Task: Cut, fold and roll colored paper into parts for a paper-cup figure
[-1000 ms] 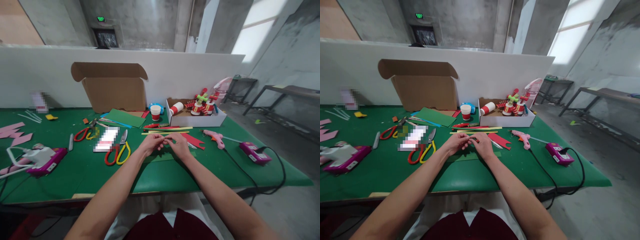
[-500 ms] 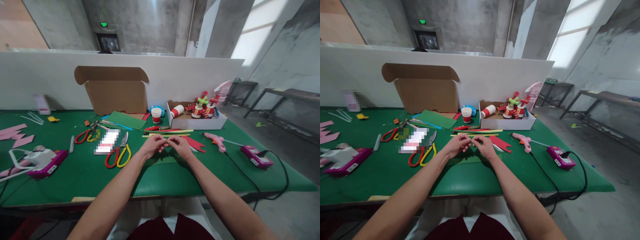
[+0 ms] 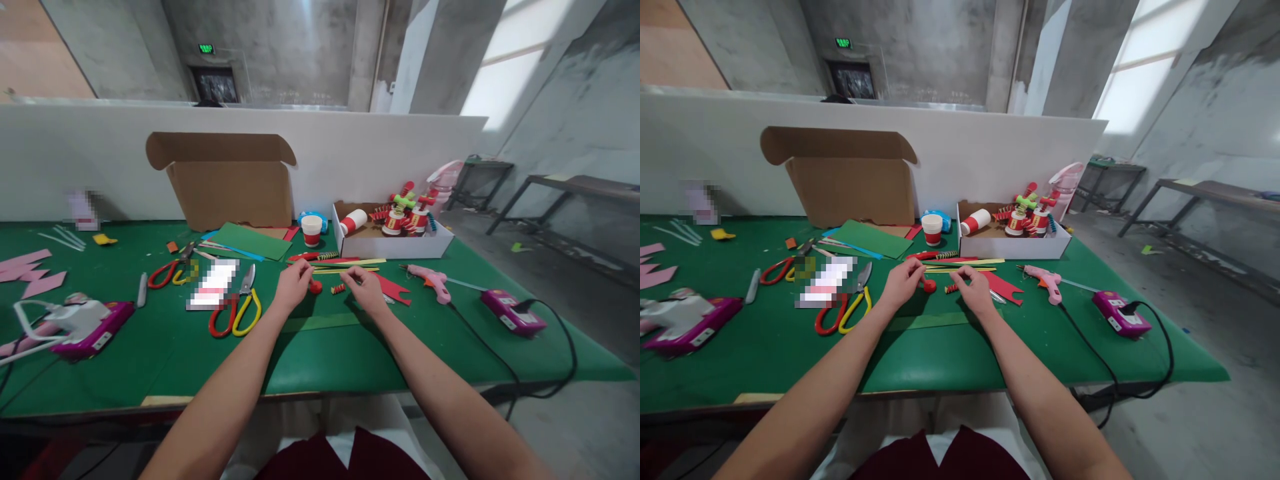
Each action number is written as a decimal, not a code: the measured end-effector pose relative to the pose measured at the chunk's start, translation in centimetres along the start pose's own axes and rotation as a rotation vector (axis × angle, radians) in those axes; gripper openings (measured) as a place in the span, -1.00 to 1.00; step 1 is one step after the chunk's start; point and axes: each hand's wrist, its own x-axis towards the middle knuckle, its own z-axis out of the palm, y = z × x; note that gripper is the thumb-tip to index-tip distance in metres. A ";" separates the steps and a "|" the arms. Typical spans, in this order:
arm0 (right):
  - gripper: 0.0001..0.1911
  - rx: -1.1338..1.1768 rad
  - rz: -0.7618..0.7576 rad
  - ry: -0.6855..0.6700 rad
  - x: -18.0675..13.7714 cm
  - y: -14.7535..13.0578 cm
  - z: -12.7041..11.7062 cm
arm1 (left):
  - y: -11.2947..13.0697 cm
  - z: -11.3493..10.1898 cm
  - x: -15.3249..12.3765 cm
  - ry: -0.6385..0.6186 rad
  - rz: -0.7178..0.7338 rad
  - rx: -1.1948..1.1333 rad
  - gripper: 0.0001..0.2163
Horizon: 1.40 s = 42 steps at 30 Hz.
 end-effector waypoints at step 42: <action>-0.61 0.531 0.399 -0.227 -0.1 0.2 0.7 | 1.0 0.4 -0.7 -0.273 0.156 -0.149 -0.90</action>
